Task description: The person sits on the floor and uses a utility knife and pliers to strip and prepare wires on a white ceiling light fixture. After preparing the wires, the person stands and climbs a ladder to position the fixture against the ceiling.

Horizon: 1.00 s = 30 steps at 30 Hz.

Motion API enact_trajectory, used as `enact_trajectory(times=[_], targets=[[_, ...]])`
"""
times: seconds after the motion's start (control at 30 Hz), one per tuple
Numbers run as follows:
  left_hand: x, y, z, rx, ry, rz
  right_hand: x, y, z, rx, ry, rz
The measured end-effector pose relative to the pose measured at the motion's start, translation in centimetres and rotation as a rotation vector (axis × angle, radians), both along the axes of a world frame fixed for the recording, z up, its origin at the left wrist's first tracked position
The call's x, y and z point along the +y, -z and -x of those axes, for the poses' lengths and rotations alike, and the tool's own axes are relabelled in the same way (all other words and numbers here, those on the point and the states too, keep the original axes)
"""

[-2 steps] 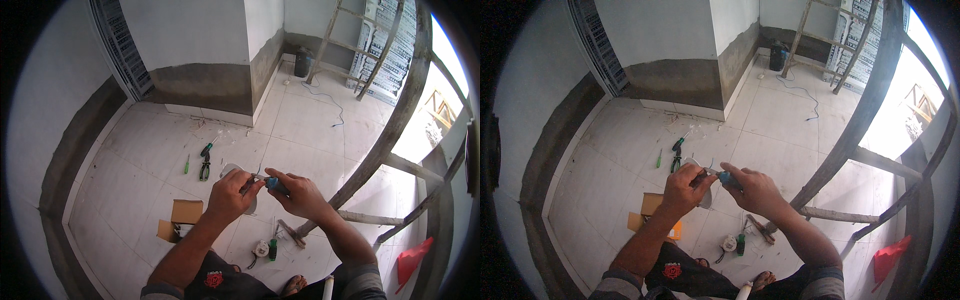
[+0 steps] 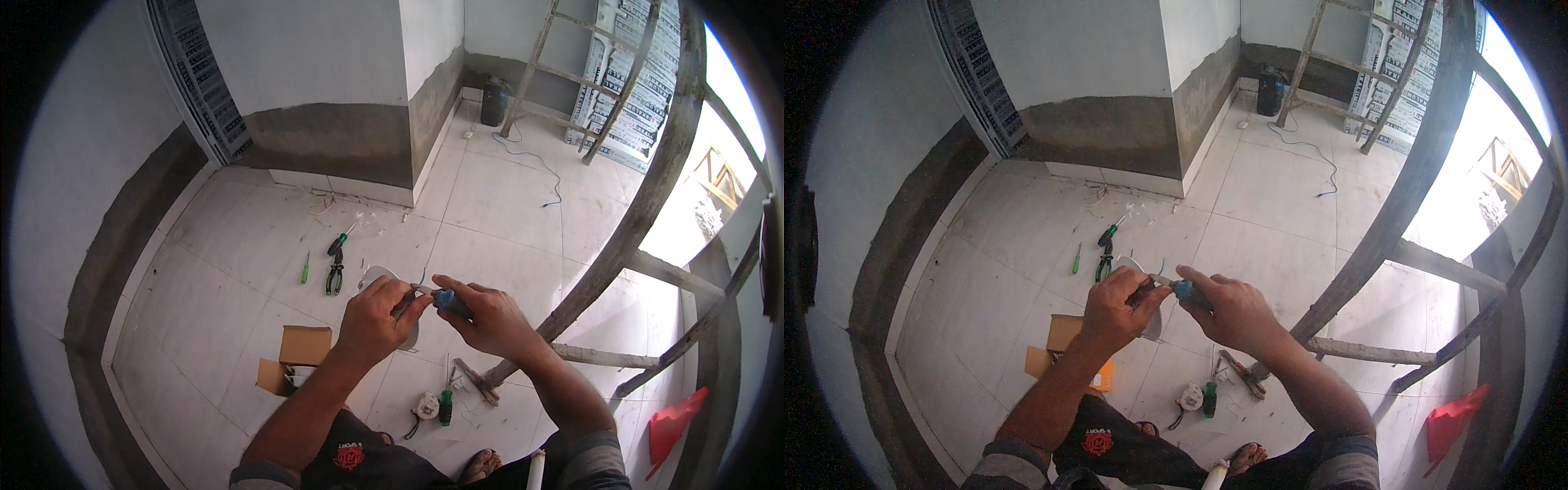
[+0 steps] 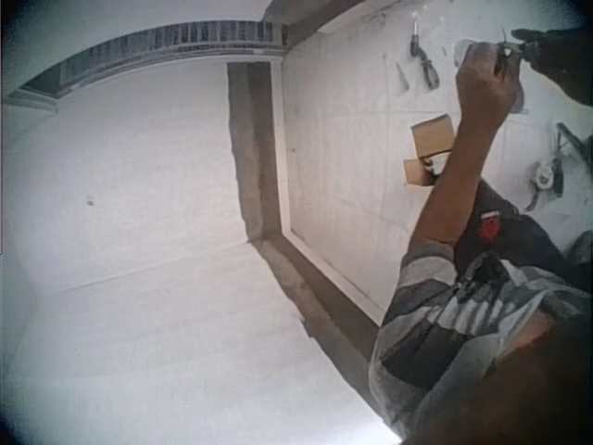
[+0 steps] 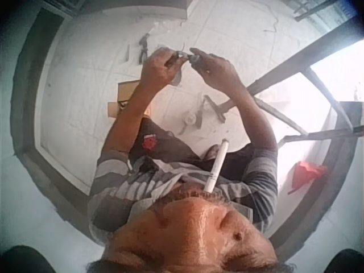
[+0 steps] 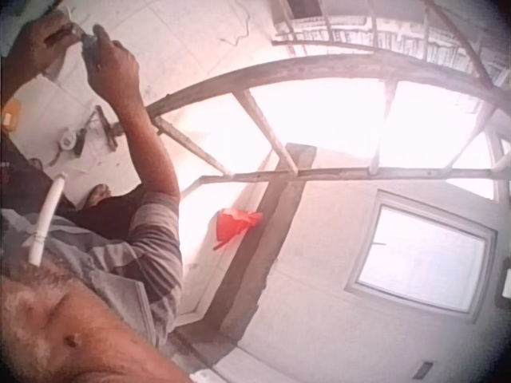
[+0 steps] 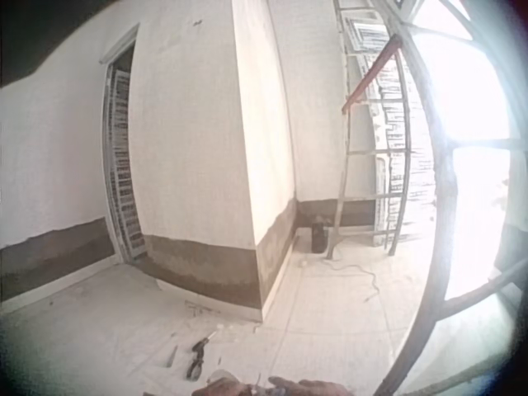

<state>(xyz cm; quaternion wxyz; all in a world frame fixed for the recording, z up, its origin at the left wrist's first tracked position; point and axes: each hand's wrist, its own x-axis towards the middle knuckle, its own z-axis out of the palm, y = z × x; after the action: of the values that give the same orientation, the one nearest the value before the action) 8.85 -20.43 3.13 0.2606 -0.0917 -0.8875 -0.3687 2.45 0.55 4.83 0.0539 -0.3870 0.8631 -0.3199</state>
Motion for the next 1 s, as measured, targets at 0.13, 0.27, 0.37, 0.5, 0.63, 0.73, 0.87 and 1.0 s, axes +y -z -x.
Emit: enact_trajectory(times=[0.13,0.27,0.37,0.5,0.63,0.73,0.87,1.0], targets=[[-0.2,-0.2,-0.3,0.031,0.008,0.061,0.1,-0.4,-0.1,-0.011,-0.014,0.010],[-0.3,-0.1,-0.4,0.058,0.029,0.082,0.1,-0.5,-0.4,0.013,-0.013,0.009],[-0.4,-0.5,-0.6,0.073,0.053,0.111,0.3,-0.4,-0.4,0.028,-0.026,0.016],[-0.3,-0.7,-0.8,0.090,0.057,0.116,0.3,-0.6,-0.5,0.035,-0.034,0.034],[-0.3,-0.6,-0.8,0.092,0.021,0.103,0.4,-0.6,-0.6,0.031,-0.010,0.045],[0.0,-0.4,-0.8,0.101,-0.033,0.043,0.3,-0.4,-0.6,0.046,0.004,0.081],[0.1,-0.5,-0.6,0.055,-0.067,0.005,-0.2,0.2,-1.0,0.081,0.059,0.085],[-0.1,-0.8,-0.6,0.013,-0.086,-0.023,-0.8,0.5,-1.3,0.109,0.102,0.097]])
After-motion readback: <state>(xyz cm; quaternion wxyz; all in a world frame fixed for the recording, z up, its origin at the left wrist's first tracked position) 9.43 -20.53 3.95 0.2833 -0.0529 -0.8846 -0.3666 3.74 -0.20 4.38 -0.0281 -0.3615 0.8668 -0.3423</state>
